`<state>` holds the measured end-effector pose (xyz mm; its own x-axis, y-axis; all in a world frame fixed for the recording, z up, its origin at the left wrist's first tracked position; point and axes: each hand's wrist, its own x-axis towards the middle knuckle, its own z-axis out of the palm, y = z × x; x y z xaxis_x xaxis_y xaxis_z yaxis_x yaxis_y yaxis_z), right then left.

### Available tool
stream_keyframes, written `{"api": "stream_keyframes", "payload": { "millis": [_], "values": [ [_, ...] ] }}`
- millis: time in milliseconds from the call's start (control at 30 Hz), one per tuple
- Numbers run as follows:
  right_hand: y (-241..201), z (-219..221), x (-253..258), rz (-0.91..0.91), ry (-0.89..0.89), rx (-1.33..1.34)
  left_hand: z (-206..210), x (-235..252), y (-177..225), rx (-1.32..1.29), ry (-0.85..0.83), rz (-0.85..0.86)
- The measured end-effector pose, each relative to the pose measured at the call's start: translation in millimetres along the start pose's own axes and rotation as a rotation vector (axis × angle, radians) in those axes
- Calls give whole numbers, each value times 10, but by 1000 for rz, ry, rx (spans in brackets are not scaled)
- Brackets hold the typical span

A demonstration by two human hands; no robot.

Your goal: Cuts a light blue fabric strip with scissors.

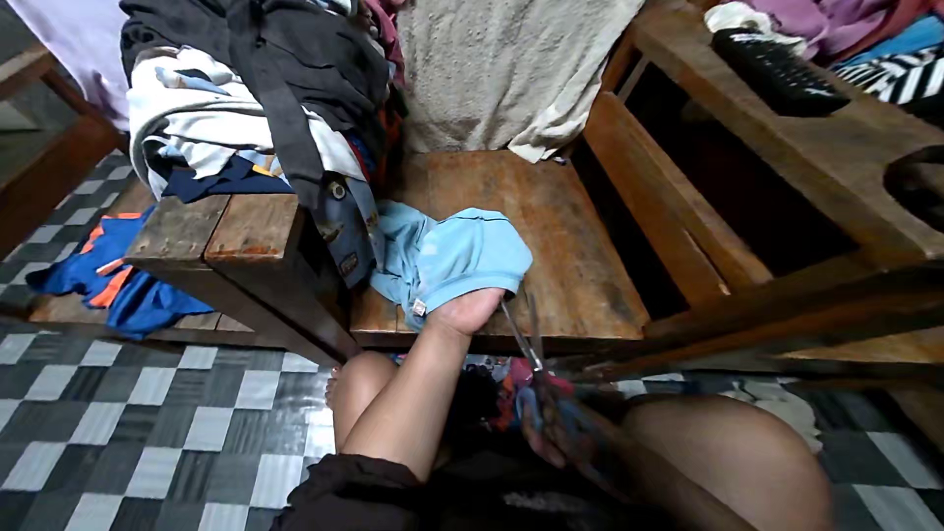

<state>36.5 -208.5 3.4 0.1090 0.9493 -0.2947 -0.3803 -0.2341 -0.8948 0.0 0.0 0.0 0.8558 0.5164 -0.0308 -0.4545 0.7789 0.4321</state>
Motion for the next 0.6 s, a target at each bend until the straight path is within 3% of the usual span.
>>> {"api": "stream_keyframes", "payload": {
  "millis": [100,233,600],
  "values": [
    [109,-37,40,24,9,-2,148,-55,18,-42,95,6],
    [24,20,75,50,70,-1,-140,66,-154,-289,-49,88],
    [38,-2,283,-52,149,-86,-189,-39,-328,-280,-59,105]
  ]
}}
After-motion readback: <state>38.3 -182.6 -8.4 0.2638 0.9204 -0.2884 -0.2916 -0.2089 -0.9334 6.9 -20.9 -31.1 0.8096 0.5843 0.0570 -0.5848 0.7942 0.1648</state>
